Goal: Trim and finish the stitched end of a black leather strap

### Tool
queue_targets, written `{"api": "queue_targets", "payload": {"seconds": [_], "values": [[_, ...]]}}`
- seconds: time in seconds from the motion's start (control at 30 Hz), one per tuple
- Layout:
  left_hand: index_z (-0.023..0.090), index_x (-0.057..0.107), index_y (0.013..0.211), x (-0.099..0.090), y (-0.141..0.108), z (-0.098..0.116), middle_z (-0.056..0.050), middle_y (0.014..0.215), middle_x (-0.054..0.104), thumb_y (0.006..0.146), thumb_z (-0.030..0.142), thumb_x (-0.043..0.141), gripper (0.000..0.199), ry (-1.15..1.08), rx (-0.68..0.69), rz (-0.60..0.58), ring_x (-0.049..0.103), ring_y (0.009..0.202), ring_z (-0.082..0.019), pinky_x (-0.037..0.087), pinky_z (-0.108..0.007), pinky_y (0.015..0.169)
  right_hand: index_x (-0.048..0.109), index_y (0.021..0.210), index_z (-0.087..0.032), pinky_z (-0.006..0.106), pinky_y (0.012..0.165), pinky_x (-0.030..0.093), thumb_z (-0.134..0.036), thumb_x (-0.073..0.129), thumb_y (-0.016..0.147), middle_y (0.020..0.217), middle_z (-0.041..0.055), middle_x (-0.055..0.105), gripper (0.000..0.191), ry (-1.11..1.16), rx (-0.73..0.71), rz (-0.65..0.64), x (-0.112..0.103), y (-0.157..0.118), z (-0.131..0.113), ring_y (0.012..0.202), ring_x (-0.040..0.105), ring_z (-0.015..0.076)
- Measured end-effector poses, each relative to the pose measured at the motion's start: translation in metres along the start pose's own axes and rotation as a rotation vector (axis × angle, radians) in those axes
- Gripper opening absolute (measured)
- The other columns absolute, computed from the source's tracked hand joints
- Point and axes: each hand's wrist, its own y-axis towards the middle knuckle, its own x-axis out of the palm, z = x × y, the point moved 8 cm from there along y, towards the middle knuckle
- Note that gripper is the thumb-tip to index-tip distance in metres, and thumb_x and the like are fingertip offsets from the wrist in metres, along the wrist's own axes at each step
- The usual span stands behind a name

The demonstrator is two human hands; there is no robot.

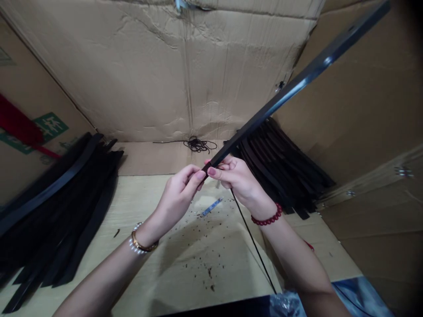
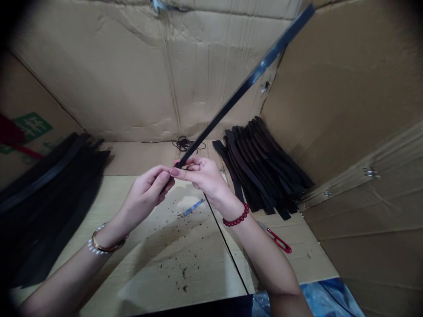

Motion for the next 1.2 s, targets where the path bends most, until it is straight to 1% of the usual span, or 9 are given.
{"api": "queue_targets", "payload": {"seconds": [0.27, 0.37, 0.47, 0.57, 0.7, 0.83, 1.0, 1.1, 1.2], "values": [[0.015, 0.061, 0.088, 0.023, -0.010, 0.003, 0.004, 0.058, 0.046, 0.095, 0.064, 0.046, 0.052, -0.438, -0.165, -0.233, 0.038, 0.038, -0.005, 0.035, -0.016, 0.032, 0.058, 0.067, -0.016, 0.022, 0.038, 0.010, -0.037, 0.091, 0.059, 0.051, -0.0064, 0.053, 0.040, 0.077, -0.049, -0.079, 0.005, 0.001, 0.000, 0.039, 0.026, 0.0016], [0.014, 0.062, 0.085, 0.029, -0.013, 0.005, 0.003, 0.053, 0.049, 0.096, 0.066, 0.040, 0.057, -0.510, -0.198, -0.329, 0.038, 0.034, -0.006, 0.036, -0.016, 0.030, 0.069, 0.081, -0.016, 0.023, 0.038, 0.010, -0.040, 0.087, 0.068, 0.056, -0.0048, 0.058, 0.033, 0.124, -0.036, -0.212, 0.012, 0.000, 0.003, 0.039, 0.025, 0.0014], [0.015, 0.063, 0.082, 0.038, -0.019, 0.007, 0.002, 0.045, 0.050, 0.096, 0.070, 0.032, 0.065, -0.542, -0.240, -0.487, 0.038, 0.028, -0.007, 0.033, -0.016, 0.027, 0.071, 0.110, -0.019, 0.024, 0.040, 0.010, -0.045, 0.083, 0.073, 0.063, -0.0040, 0.062, 0.047, 0.135, 0.022, -0.440, 0.024, -0.004, 0.010, 0.040, 0.023, 0.0017], [0.014, 0.063, 0.079, 0.045, -0.023, 0.005, 0.001, 0.041, 0.050, 0.095, 0.072, 0.025, 0.071, -0.541, -0.277, -0.570, 0.036, 0.025, -0.008, 0.030, -0.017, 0.025, 0.071, 0.108, -0.018, 0.023, 0.039, 0.008, -0.045, 0.086, 0.067, 0.058, -0.0071, 0.055, 0.051, 0.158, 0.066, -0.501, 0.026, -0.003, 0.014, 0.038, 0.021, 0.0014], [0.013, 0.062, 0.084, 0.038, -0.015, 0.001, 0.001, 0.045, 0.052, 0.094, 0.074, 0.025, 0.072, -0.384, -0.208, -0.443, 0.039, 0.029, -0.007, 0.034, -0.017, 0.031, 0.067, 0.086, -0.015, 0.022, 0.036, 0.008, -0.042, 0.092, 0.057, 0.053, -0.0069, 0.053, 0.046, 0.146, 0.054, -0.365, 0.018, 0.004, 0.012, 0.038, 0.036, 0.0037], [0.015, 0.058, 0.090, 0.019, -0.004, 0.008, 0.005, 0.059, 0.051, 0.093, 0.057, 0.055, 0.043, -0.118, -0.052, -0.175, 0.041, 0.043, -0.005, 0.034, -0.016, 0.040, 0.061, 0.075, -0.015, 0.021, 0.036, 0.008, -0.031, 0.094, 0.054, 0.055, -0.0073, 0.053, 0.042, 0.088, 0.028, -0.170, 0.006, 0.007, 0.007, 0.040, 0.029, 0.0012], [0.016, 0.061, 0.095, 0.010, -0.005, 0.019, 0.004, 0.069, 0.053, 0.090, 0.036, 0.066, 0.021, -0.010, 0.056, -0.021, 0.044, 0.054, -0.006, 0.034, -0.016, 0.045, 0.064, 0.084, -0.015, 0.022, 0.039, 0.007, -0.036, 0.091, 0.059, 0.054, -0.0098, 0.046, 0.042, 0.047, 0.025, -0.139, 0.004, 0.006, 0.006, 0.043, 0.016, 0.0018], [0.017, 0.057, 0.094, 0.006, -0.005, 0.019, 0.003, 0.073, 0.057, 0.089, 0.036, 0.069, 0.023, -0.078, 0.066, 0.044, 0.046, 0.053, -0.005, 0.037, -0.015, 0.044, 0.069, 0.097, -0.016, 0.023, 0.040, 0.005, -0.038, 0.089, 0.065, 0.049, -0.0124, 0.035, 0.044, 0.015, 0.022, -0.169, 0.006, 0.004, 0.004, 0.044, 0.011, 0.0029], [0.018, 0.052, 0.095, 0.003, -0.005, 0.014, 0.004, 0.070, 0.059, 0.085, 0.038, 0.073, 0.031, -0.123, 0.007, 0.087, 0.045, 0.042, -0.004, 0.036, -0.017, 0.036, 0.068, 0.093, -0.016, 0.022, 0.039, 0.007, -0.035, 0.089, 0.065, 0.049, -0.0120, 0.035, 0.039, -0.008, -0.037, -0.063, 0.001, 0.000, -0.002, 0.043, 0.014, 0.0025]]}}
